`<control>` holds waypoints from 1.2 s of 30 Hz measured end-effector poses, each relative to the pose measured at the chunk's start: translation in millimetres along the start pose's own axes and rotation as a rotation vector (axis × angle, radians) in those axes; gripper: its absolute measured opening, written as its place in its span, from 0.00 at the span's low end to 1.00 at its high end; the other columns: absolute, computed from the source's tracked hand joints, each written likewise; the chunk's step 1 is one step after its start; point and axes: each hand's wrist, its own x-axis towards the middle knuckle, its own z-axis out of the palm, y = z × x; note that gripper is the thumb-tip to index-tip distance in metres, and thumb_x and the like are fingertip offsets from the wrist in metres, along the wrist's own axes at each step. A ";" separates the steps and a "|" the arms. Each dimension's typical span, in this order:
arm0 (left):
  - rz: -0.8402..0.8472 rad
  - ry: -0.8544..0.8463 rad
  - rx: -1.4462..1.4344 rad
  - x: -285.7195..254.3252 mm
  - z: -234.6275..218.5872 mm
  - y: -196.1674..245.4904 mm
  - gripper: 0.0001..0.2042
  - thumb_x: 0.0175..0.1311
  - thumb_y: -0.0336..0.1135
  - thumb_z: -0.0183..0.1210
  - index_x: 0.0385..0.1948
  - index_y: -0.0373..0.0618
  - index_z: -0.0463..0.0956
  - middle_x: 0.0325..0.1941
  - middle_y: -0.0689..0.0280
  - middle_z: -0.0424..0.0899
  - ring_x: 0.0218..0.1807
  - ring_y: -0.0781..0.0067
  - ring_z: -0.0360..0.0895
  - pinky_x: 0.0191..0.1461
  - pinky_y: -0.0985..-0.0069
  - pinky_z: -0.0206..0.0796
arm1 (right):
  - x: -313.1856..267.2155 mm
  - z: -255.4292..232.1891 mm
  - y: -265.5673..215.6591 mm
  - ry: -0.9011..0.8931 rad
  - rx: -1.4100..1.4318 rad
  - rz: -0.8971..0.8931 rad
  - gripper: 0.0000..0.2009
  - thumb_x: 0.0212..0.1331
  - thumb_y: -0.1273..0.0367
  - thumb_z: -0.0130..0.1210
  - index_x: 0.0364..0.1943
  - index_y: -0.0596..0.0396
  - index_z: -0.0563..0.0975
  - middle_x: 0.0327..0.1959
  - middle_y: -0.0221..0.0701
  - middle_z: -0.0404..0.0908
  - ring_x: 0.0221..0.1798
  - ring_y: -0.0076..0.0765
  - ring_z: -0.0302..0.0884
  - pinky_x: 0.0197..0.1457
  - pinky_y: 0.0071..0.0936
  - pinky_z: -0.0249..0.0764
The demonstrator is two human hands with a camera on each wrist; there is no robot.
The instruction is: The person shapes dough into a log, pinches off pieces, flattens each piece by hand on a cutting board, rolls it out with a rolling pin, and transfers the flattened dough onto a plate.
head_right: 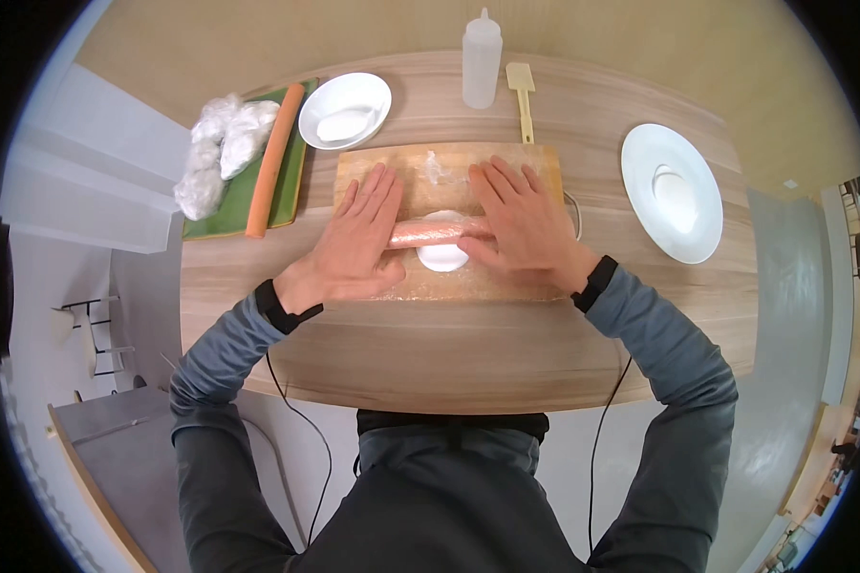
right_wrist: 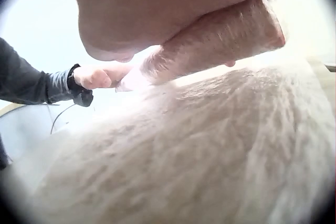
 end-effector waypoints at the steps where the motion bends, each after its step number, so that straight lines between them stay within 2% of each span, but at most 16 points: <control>1: -0.001 0.002 -0.001 -1.7 -0.2 1.2 0.49 0.52 0.41 0.61 0.76 0.20 0.51 0.82 0.31 0.51 0.88 0.32 0.41 0.88 0.43 0.37 | -0.8 -0.9 -0.3 -0.016 -0.011 0.004 0.46 0.54 0.48 0.67 0.71 0.68 0.67 0.70 0.55 0.73 0.76 0.63 0.66 0.78 0.58 0.62; 4: 0.019 0.004 0.013 -13.6 -2.1 10.0 0.49 0.52 0.41 0.61 0.76 0.20 0.51 0.82 0.29 0.50 0.87 0.30 0.41 0.88 0.42 0.37 | -12.1 -9.3 -8.3 -0.051 -0.017 -0.013 0.47 0.55 0.48 0.67 0.72 0.69 0.66 0.71 0.55 0.72 0.76 0.63 0.65 0.79 0.58 0.60; 6: 0.043 -0.069 -0.068 -29.6 -7.4 21.4 0.50 0.51 0.41 0.62 0.76 0.20 0.51 0.82 0.28 0.49 0.87 0.28 0.40 0.88 0.42 0.36 | -27.0 -18.5 -23.8 -0.072 -0.007 -0.027 0.48 0.54 0.48 0.67 0.73 0.69 0.65 0.72 0.55 0.71 0.77 0.64 0.64 0.80 0.58 0.60; 8: 0.072 -0.074 -0.078 -42.1 -13.1 30.3 0.50 0.50 0.41 0.62 0.76 0.20 0.52 0.82 0.28 0.49 0.87 0.28 0.40 0.88 0.42 0.36 | -40.3 -28.5 -38.6 -0.147 0.058 -0.026 0.50 0.54 0.48 0.67 0.75 0.70 0.63 0.73 0.57 0.69 0.79 0.66 0.62 0.81 0.59 0.58; 11: 0.106 -0.085 -0.080 -42.5 -14.3 30.3 0.49 0.51 0.42 0.62 0.75 0.20 0.52 0.82 0.28 0.49 0.87 0.28 0.39 0.88 0.42 0.35 | -50.0 -29.2 -43.9 -0.171 0.086 -0.036 0.51 0.53 0.48 0.66 0.75 0.71 0.62 0.75 0.58 0.66 0.80 0.68 0.59 0.81 0.60 0.57; 16: 0.066 -0.061 -0.045 -15.0 -5.7 11.9 0.47 0.53 0.41 0.59 0.76 0.22 0.53 0.83 0.31 0.48 0.88 0.29 0.38 0.87 0.38 0.34 | -25.8 -13.1 -18.2 -0.127 0.070 0.000 0.48 0.59 0.47 0.62 0.76 0.69 0.62 0.77 0.58 0.65 0.81 0.68 0.58 0.81 0.64 0.57; 18: 0.024 0.036 -0.002 -1.6 1.2 -1.7 0.44 0.59 0.43 0.56 0.77 0.24 0.53 0.85 0.34 0.46 0.88 0.31 0.36 0.86 0.35 0.32 | -11.5 -0.1 1.1 -0.078 0.027 0.001 0.46 0.61 0.47 0.60 0.76 0.68 0.63 0.77 0.58 0.65 0.81 0.67 0.58 0.80 0.65 0.56; 20: 0.015 0.056 0.003 11.3 4.5 -12.4 0.43 0.62 0.45 0.54 0.77 0.26 0.53 0.85 0.34 0.45 0.88 0.32 0.35 0.86 0.35 0.31 | 2.8 10.9 22.7 -0.021 -0.081 -0.021 0.41 0.67 0.48 0.55 0.76 0.64 0.64 0.76 0.56 0.66 0.82 0.66 0.58 0.80 0.68 0.56; 24: -0.029 0.112 0.067 35.2 17.0 -37.0 0.40 0.70 0.51 0.48 0.79 0.31 0.54 0.87 0.37 0.43 0.89 0.34 0.31 0.87 0.35 0.29 | 38.1 9.6 46.4 -0.009 -0.071 -0.013 0.36 0.72 0.49 0.52 0.75 0.62 0.66 0.75 0.52 0.69 0.82 0.64 0.58 0.80 0.69 0.55; 29: -0.037 0.134 0.142 45.2 15.6 -41.4 0.40 0.71 0.52 0.49 0.80 0.34 0.55 0.87 0.37 0.43 0.89 0.33 0.31 0.87 0.36 0.28 | 39.6 14.6 49.9 0.006 -0.038 -0.018 0.32 0.76 0.50 0.48 0.73 0.60 0.69 0.71 0.46 0.73 0.82 0.61 0.59 0.80 0.70 0.55; 31: -0.041 0.127 0.130 41.4 15.9 -42.2 0.41 0.70 0.51 0.49 0.80 0.34 0.54 0.87 0.37 0.43 0.89 0.33 0.30 0.87 0.36 0.28 | 39.9 16.7 48.2 0.013 -0.043 -0.031 0.32 0.75 0.50 0.49 0.73 0.60 0.69 0.71 0.45 0.73 0.81 0.61 0.60 0.80 0.70 0.55; 33: -0.050 0.099 -0.017 36.5 17.1 -40.9 0.42 0.69 0.51 0.50 0.81 0.34 0.51 0.87 0.38 0.43 0.89 0.34 0.30 0.87 0.36 0.27 | 37.2 15.8 44.9 0.024 -0.056 -0.037 0.32 0.74 0.50 0.50 0.72 0.60 0.70 0.71 0.45 0.73 0.81 0.60 0.61 0.79 0.70 0.56; 36: -0.034 0.081 -0.010 35.1 15.5 -37.8 0.43 0.68 0.50 0.51 0.81 0.34 0.50 0.87 0.38 0.43 0.89 0.34 0.30 0.87 0.37 0.27 | 28.7 14.2 42.4 -0.001 -0.035 -0.073 0.32 0.72 0.50 0.52 0.70 0.61 0.70 0.71 0.44 0.73 0.79 0.61 0.63 0.79 0.69 0.56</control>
